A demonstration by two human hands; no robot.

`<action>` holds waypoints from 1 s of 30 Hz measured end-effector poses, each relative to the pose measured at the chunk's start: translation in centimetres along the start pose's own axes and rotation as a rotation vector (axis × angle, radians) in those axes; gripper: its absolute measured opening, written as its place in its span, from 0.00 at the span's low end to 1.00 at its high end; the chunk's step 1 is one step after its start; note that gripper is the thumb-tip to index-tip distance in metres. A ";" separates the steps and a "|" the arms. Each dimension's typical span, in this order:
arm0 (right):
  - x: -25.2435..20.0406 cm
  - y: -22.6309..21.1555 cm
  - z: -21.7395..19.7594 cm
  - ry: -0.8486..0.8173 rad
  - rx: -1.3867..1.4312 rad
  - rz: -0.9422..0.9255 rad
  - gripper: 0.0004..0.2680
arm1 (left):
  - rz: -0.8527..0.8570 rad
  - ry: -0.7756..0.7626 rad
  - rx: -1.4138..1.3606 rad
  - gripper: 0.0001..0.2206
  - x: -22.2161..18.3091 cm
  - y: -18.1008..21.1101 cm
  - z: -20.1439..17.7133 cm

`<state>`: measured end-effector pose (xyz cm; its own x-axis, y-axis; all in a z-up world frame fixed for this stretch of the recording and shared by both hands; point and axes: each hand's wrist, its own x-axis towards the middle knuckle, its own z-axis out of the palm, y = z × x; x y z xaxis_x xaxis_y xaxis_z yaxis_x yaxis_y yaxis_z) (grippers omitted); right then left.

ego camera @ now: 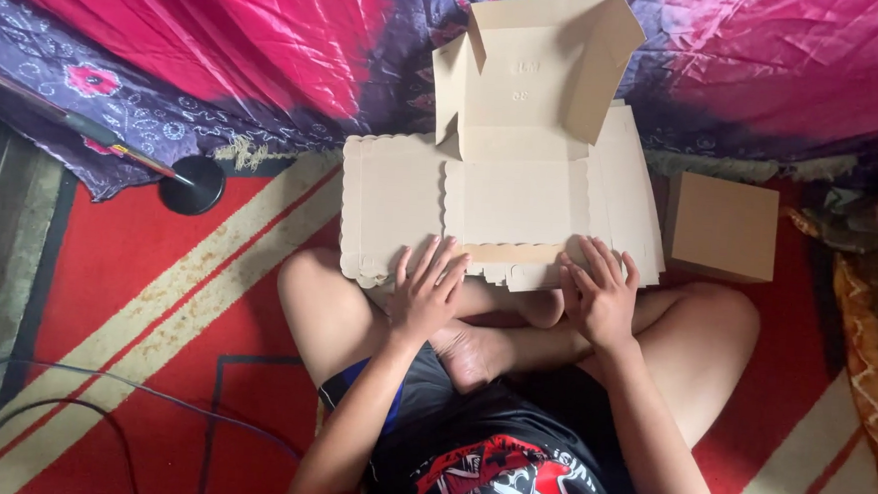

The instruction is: Assembling cardboard boxes by folding flaps and pressing them into place.

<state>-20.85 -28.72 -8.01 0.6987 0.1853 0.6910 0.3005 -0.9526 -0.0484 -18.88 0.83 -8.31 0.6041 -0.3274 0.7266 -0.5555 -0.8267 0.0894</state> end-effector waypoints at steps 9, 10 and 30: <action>-0.9 -0.4 0.3 -0.009 -0.003 -0.001 0.08 | -0.006 -0.062 0.044 0.20 -0.6 1.0 0.0; -0.8 -0.8 0.1 -0.010 0.000 -0.003 0.08 | -0.009 -0.063 0.046 0.20 -0.6 1.4 -0.2; 0.9 -4.6 0.8 -0.105 0.118 -0.108 0.11 | 0.014 -0.034 -0.046 0.24 0.7 4.6 2.1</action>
<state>-21.12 -23.96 -7.71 0.7201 0.3153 0.6181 0.4473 -0.8919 -0.0661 -19.85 -4.16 -8.78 0.6150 -0.3549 0.7042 -0.5891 -0.8004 0.1112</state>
